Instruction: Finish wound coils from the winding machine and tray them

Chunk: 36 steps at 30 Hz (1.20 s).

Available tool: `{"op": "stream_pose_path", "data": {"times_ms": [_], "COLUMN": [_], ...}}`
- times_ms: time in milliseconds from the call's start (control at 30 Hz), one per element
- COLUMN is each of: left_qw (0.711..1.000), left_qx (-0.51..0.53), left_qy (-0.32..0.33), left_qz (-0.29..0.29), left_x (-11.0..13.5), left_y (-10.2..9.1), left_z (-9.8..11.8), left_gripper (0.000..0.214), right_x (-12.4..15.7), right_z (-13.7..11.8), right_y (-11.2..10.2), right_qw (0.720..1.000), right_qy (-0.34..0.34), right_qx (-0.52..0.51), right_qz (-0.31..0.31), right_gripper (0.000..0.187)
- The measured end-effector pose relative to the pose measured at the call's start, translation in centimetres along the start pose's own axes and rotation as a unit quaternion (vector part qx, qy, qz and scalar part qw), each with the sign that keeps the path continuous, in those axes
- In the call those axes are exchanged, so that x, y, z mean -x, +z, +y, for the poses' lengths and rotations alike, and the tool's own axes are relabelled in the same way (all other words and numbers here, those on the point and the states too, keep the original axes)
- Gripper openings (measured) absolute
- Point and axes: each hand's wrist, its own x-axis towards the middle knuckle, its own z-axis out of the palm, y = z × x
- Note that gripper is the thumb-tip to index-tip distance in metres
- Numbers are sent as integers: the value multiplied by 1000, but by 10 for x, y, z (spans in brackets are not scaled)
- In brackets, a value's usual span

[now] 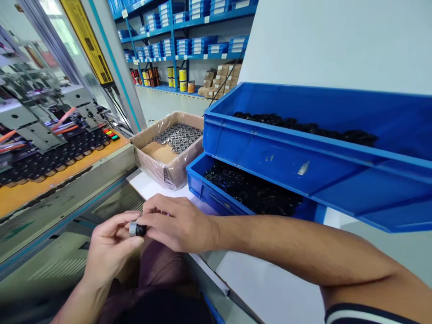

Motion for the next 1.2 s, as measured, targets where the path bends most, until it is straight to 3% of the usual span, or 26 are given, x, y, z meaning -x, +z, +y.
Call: {"op": "stream_pose_path", "data": {"times_ms": [167,1200], "left_qw": [999,996], "left_qx": [34,84], "left_qy": [-7,-8], "left_qz": [-21,-21], "left_x": [1,2], "left_y": [0,-2], "left_z": [-2,-4], "left_gripper": [40,41], "right_x": [1,3], "right_z": [-1,-1], "right_y": [-2,-2], "right_qw": [999,997], "right_qy": [-24,-54], "right_qx": [26,50], "right_qz": [6,-16], "right_gripper": [16,22]}}
